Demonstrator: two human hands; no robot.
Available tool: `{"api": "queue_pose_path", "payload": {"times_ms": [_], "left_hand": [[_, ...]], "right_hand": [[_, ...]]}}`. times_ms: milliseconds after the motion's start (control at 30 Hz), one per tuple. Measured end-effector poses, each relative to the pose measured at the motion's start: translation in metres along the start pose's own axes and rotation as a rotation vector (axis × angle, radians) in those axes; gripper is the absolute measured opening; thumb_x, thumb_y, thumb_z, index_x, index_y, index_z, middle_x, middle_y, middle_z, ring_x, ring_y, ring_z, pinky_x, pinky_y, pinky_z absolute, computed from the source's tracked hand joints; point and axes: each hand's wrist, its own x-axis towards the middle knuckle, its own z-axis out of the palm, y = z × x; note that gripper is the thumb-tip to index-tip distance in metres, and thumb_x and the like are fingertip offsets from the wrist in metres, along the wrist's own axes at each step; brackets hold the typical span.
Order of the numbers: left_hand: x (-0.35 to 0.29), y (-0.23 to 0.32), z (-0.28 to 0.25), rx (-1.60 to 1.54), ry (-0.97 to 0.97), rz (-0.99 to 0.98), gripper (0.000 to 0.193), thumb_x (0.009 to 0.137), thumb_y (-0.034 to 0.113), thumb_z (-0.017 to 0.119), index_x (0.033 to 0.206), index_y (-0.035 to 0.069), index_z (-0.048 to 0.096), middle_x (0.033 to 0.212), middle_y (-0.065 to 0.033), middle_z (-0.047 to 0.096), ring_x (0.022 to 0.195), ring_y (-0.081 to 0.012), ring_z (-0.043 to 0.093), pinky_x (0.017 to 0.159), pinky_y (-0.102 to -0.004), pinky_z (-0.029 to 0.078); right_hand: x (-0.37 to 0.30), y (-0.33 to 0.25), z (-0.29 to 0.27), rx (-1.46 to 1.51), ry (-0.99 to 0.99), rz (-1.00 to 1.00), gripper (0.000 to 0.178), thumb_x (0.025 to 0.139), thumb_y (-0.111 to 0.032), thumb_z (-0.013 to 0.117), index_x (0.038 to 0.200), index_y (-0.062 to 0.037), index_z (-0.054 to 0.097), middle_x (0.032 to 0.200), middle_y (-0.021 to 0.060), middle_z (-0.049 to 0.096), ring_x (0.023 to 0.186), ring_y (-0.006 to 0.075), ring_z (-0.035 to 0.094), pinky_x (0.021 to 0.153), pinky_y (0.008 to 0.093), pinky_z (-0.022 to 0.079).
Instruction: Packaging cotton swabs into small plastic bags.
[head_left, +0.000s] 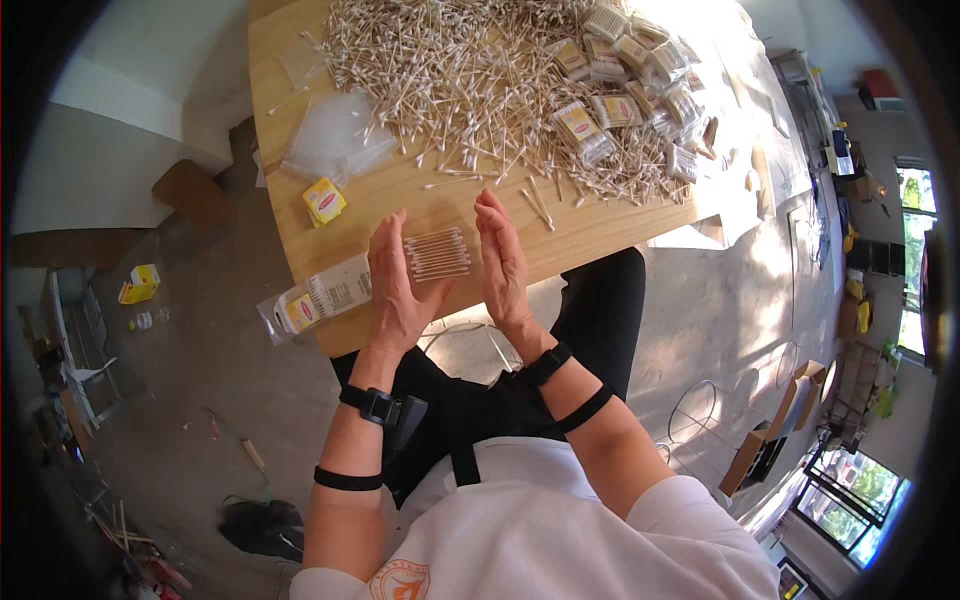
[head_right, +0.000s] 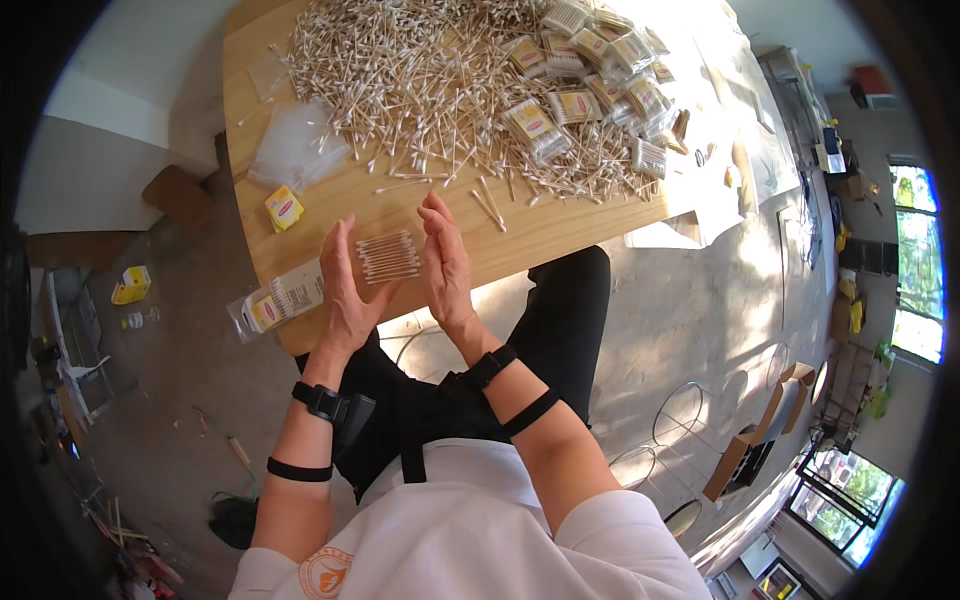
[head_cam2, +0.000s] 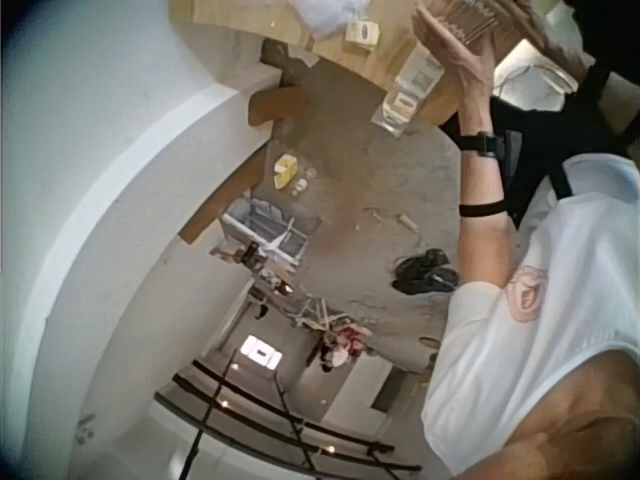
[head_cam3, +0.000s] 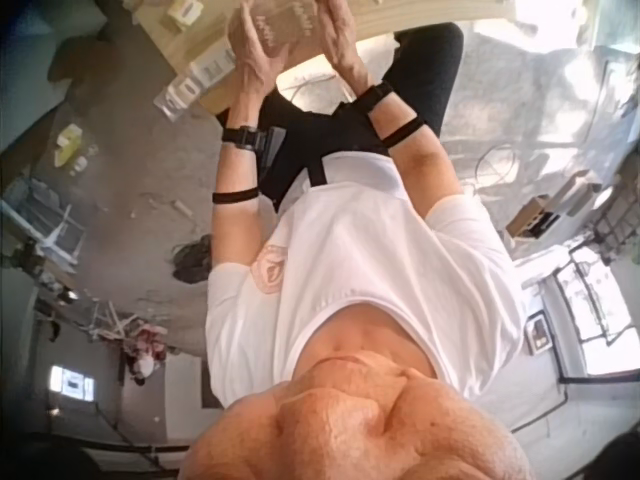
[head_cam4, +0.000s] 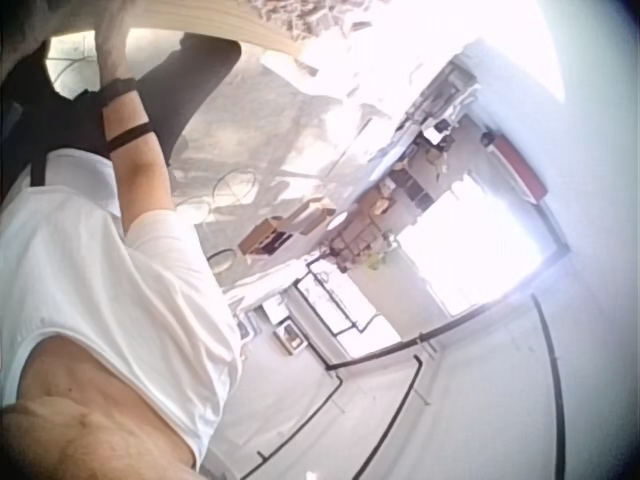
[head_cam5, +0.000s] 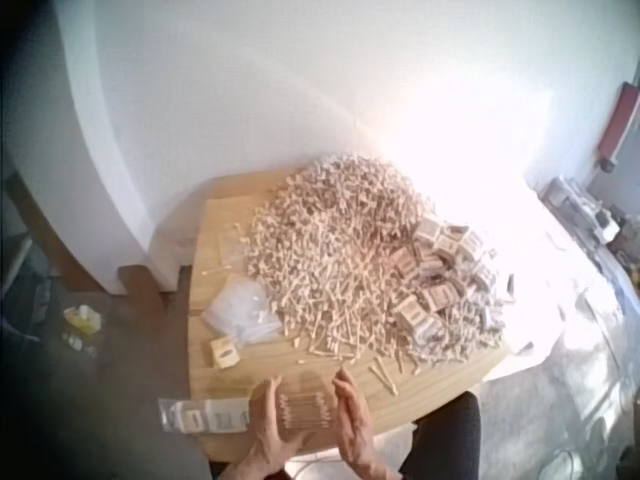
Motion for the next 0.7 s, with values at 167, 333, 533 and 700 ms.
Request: {"api": "queue_pose_path", "payload": {"times_ms": [167, 333, 533, 700], "left_hand": [[0.003, -0.009, -0.006, 0.123, -0.202, 0.065, 0.108, 0.073, 0.006, 0.084, 0.157, 0.002, 0.015, 0.151, -0.0185, 0.042, 0.141, -0.0367, 0.035, 0.119, -0.0441, 0.03], [-0.006, -0.007, 0.007, 0.004, 0.026, -0.001, 0.073, 0.097, 0.019, 0.061, 0.155, 0.001, 0.021, 0.151, -0.019, 0.041, 0.14, -0.0367, 0.037, 0.116, -0.0448, 0.032], [-0.002, -0.003, 0.034, -0.136, 0.179, -0.141, 0.051, 0.109, 0.024, 0.035, 0.153, 0.0, 0.027, 0.153, -0.0193, 0.04, 0.142, -0.0338, 0.038, 0.116, -0.0437, 0.031], [0.001, -0.005, 0.042, -0.236, 0.25, -0.157, 0.05, 0.109, 0.024, 0.034, 0.153, 0.0, 0.028, 0.151, -0.0187, 0.043, 0.14, -0.0322, 0.041, 0.114, -0.0426, 0.034]], "right_hand": [[-0.008, -0.001, -0.012, -0.119, -0.081, -0.004, 0.034, 0.102, 0.005, 0.041, 0.133, -0.0014, 0.053, 0.155, 0.0152, 0.039, 0.143, 0.0264, 0.039, 0.116, 0.0347, 0.031], [-0.009, 0.001, 0.0, -0.153, -0.028, -0.001, 0.034, 0.102, 0.006, 0.041, 0.132, -0.0015, 0.054, 0.153, 0.0154, 0.041, 0.142, 0.0271, 0.041, 0.116, 0.0343, 0.032], [-0.007, 0.01, 0.026, -0.165, 0.014, -0.017, 0.032, 0.102, 0.004, 0.042, 0.131, -0.0016, 0.054, 0.154, 0.0157, 0.041, 0.141, 0.0268, 0.042, 0.115, 0.0347, 0.034], [-0.002, 0.012, 0.027, -0.114, 0.072, 0.001, 0.03, 0.103, 0.003, 0.042, 0.13, -0.0011, 0.055, 0.153, 0.0158, 0.042, 0.139, 0.0268, 0.044, 0.114, 0.0355, 0.035]]}}
